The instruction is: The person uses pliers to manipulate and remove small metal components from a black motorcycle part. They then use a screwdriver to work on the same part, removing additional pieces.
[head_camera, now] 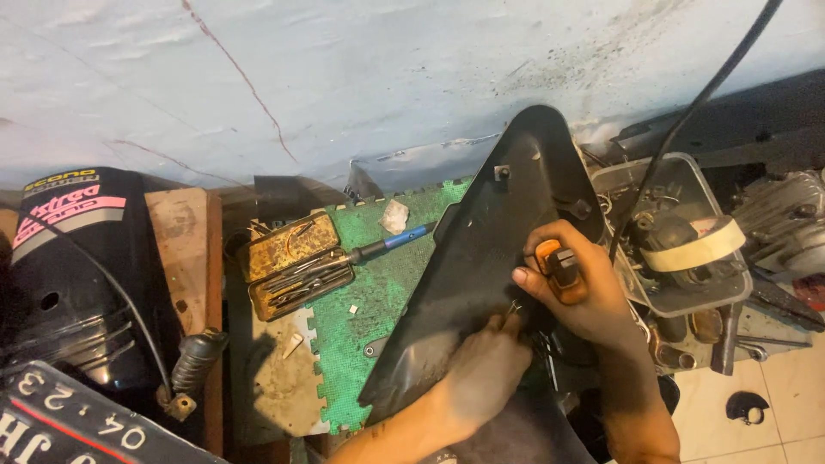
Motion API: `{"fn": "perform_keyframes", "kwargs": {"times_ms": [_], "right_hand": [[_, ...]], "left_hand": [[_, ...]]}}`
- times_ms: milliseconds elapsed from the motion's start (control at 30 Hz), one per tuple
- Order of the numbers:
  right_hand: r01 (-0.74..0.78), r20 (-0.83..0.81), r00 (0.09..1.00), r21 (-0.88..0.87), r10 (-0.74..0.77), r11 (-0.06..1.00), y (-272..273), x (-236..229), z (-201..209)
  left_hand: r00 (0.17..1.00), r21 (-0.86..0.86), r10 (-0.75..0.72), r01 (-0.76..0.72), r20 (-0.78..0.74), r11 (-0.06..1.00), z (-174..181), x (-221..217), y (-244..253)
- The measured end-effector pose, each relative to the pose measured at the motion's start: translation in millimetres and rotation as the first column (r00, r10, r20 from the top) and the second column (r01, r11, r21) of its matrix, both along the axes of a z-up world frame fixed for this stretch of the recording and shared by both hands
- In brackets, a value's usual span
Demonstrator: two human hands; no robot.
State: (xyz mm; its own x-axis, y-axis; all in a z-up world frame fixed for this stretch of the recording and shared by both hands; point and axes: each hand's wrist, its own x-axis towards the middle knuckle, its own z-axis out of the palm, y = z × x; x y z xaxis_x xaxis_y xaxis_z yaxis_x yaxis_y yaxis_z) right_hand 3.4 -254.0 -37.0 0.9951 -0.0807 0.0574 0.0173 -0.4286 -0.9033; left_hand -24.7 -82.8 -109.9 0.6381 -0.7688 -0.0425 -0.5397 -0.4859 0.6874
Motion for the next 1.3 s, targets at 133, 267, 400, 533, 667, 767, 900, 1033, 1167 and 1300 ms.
{"fn": "perform_keyframes", "kwargs": {"times_ms": [133, 267, 400, 533, 667, 767, 900, 1033, 1167, 1300], "right_hand": [[-0.006, -0.001, 1.0, 0.04, 0.006, 0.999, 1, 3, -5], [-0.019, -0.019, 1.0, 0.045, 0.02, 0.999, 4, 3, -7], [-0.041, -0.023, 0.999, 0.004, 0.041, 0.999, 5, 4, -14], [-0.06, 0.017, 0.998, -0.052, 0.061, 0.997, 8, 11, -16], [-0.121, 0.032, 0.991, -0.171, 0.128, 0.978, 24, 11, -4], [-0.235, -0.002, 0.972, -0.101, 0.236, 0.967, 35, 13, 14], [-0.37, 0.094, 0.918, -0.149, 0.386, 0.917, 51, 15, 13], [-0.479, 0.125, 0.807, -0.433, 0.577, 0.763, 71, 19, 9], [-0.481, 0.097, 0.693, -0.676, 0.715, 0.558, 103, 35, 12], [-0.418, 0.033, 0.711, -0.783, 0.702, 0.46, 134, 34, 11]], "left_hand": [[0.986, -0.021, -0.086, 0.09, 0.14, 0.996, 4, -7, -7], [0.974, -0.01, -0.12, 0.125, 0.192, 0.992, 4, -19, -7], [0.998, -0.303, -0.051, 0.059, 0.035, 0.951, 9, -3, 13], [0.978, -0.141, -0.156, 0.136, -0.14, 0.981, 18, 12, 21], [0.991, -0.245, -0.1, 0.076, -0.089, 0.966, 27, 19, 24], [0.995, -0.215, -0.054, 0.036, -0.079, 0.976, -2, 4, 6], [0.992, -0.247, -0.119, 0.102, -0.052, 0.964, 11, -6, 15], [0.978, -0.325, -0.207, 0.196, -0.001, 0.925, 29, -12, 28], [0.957, -0.406, -0.286, 0.282, 0.052, 0.869, 44, -16, 39], [0.947, -0.442, -0.228, 0.309, 0.227, 0.842, 44, -31, 61]]}}
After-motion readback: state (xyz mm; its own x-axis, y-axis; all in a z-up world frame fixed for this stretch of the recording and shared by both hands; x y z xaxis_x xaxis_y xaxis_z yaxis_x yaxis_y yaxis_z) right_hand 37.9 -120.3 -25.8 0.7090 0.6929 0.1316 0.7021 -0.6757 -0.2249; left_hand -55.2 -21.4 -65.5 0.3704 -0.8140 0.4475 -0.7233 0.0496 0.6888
